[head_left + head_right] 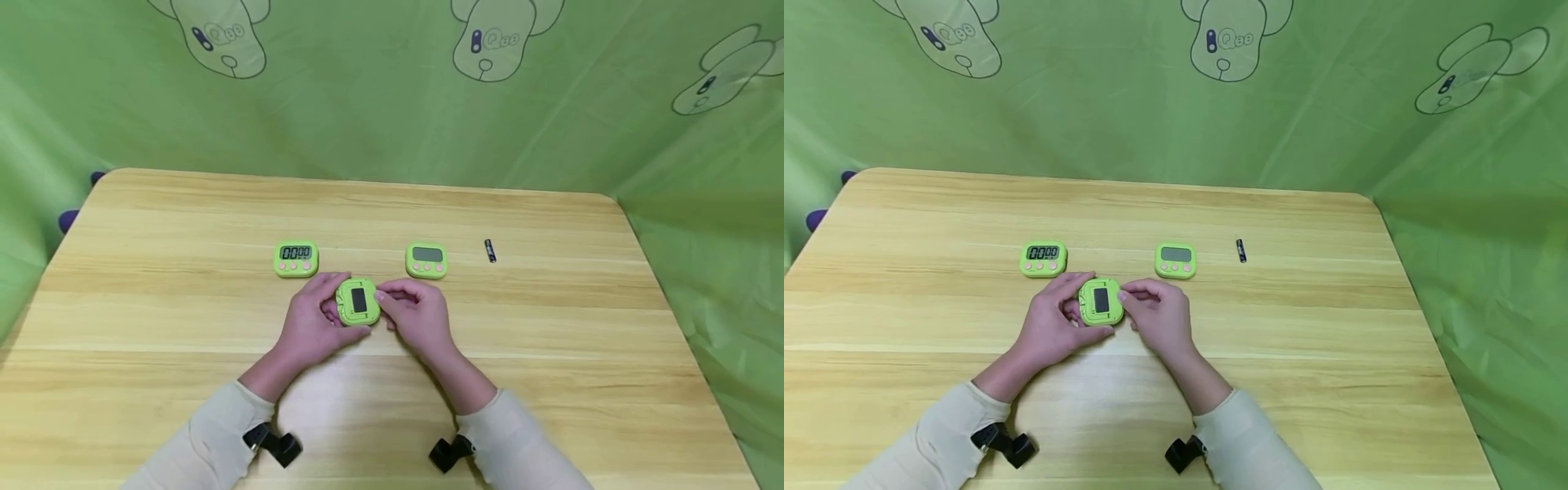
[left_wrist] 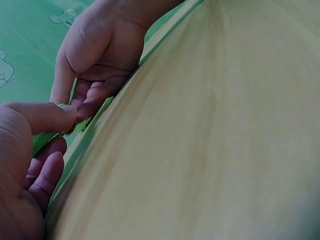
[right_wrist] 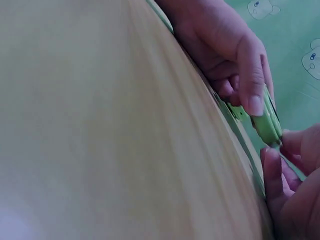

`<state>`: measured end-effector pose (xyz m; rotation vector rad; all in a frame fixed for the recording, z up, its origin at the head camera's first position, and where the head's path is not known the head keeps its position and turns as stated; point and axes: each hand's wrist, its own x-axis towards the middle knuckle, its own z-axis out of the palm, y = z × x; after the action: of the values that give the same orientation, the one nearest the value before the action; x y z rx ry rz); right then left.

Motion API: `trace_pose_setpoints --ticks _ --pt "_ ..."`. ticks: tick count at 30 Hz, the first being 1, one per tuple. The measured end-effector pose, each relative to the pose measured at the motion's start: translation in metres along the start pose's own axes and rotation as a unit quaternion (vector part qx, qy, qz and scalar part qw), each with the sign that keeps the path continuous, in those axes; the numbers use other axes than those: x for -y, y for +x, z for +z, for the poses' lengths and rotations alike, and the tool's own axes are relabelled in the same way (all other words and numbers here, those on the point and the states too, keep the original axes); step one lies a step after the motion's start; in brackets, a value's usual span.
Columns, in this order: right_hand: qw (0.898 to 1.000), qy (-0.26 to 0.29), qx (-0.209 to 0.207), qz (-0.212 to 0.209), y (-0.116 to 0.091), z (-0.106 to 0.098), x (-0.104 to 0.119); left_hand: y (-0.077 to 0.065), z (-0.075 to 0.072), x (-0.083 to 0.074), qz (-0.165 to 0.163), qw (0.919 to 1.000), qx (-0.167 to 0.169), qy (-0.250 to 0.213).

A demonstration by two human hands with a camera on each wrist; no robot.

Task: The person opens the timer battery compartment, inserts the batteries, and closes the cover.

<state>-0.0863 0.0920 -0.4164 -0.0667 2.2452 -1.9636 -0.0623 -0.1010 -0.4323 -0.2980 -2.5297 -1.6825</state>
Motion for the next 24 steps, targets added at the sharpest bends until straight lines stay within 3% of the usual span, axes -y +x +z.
trace_pose_setpoints --ticks 3,6,12,18,21,24 --pt "0.999 -0.006 -0.009 -0.044 -0.002 0.001 -0.002 -0.001 0.001 -0.001 0.002 0.9996 -0.002 -0.027" --pt "0.998 0.005 0.003 -0.059 -0.002 -0.001 -0.002 -0.003 0.002 -0.002 0.017 0.9989 -0.006 -0.044" --pt "0.993 0.014 0.085 -0.083 -0.005 -0.008 0.000 -0.003 0.003 -0.002 0.023 0.9975 -0.066 -0.014" --pt "0.980 0.075 0.177 -0.048 -0.007 -0.016 0.001 -0.001 0.005 0.000 0.047 0.9936 -0.101 -0.019" --pt "0.977 0.112 0.179 -0.028 -0.008 -0.017 0.003 0.000 0.006 0.001 0.058 0.9920 -0.106 -0.036" --pt "0.981 0.126 0.147 -0.014 -0.007 -0.016 0.004 0.000 0.006 0.000 0.061 0.9913 -0.103 -0.055"
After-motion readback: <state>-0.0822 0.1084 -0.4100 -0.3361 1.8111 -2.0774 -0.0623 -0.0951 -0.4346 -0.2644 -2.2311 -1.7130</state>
